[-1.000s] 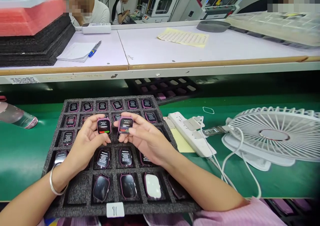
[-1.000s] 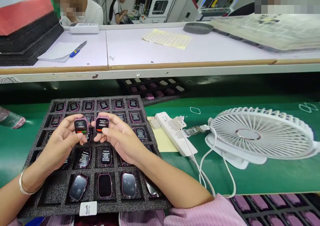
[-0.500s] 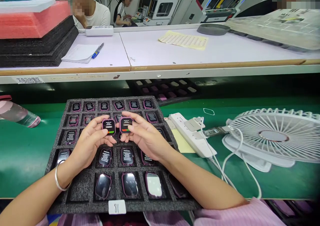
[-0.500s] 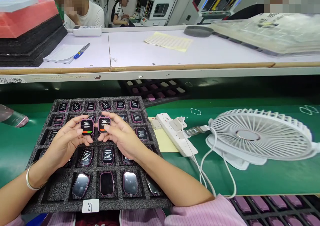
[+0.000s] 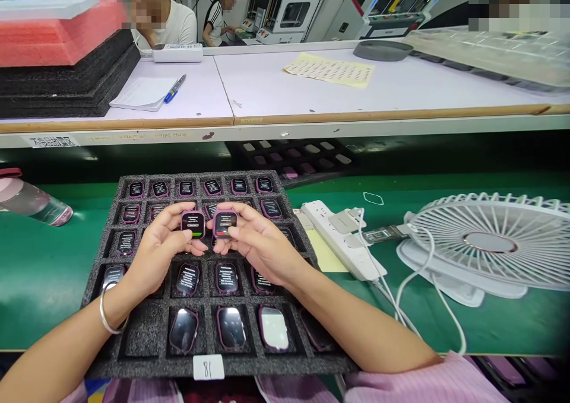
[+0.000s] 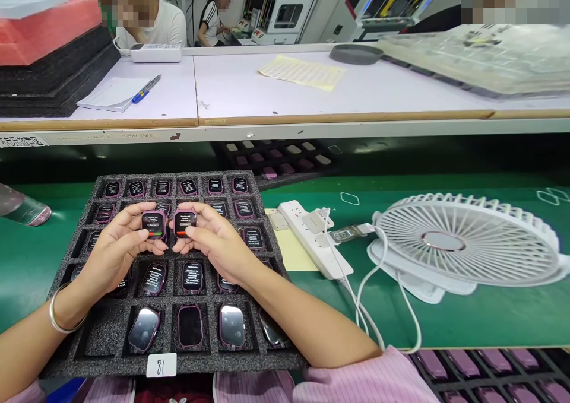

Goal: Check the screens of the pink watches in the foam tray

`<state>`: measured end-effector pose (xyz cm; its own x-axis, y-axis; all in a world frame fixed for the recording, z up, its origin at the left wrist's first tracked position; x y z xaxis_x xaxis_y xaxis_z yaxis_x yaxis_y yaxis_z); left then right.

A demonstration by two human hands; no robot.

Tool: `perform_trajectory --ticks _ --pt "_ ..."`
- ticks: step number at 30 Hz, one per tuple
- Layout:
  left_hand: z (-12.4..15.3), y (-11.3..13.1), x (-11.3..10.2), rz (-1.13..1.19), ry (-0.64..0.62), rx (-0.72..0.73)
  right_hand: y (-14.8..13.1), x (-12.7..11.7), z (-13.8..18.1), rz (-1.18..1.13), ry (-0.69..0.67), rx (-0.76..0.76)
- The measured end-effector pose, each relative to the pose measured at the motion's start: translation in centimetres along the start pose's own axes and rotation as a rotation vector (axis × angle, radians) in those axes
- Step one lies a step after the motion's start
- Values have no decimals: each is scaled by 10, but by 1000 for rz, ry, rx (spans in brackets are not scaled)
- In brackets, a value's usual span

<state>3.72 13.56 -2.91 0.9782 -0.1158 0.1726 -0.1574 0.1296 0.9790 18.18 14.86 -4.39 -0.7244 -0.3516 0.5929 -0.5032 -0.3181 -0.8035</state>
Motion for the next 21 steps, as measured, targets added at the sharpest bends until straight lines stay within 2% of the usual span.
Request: perform_trajectory --ticks 10,21 --pt "0 5 3 -36 -13 45 -2 5 0 -3 -7 -20" --pt "1 5 3 -37 -13 27 -3 7 0 34 -32 -36"
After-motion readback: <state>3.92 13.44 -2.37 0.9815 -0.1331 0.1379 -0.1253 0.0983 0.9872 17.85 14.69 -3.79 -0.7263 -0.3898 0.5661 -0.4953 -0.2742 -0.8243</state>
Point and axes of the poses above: each hand's wrist, its own z-axis away from the middle knuckle, its own x-axis out of the palm, y = z × x, the point moved 9 cm from there along -z, towards the middle knuckle, and after that the axes turned 6 degrees about -z, right-handed, at the moved point
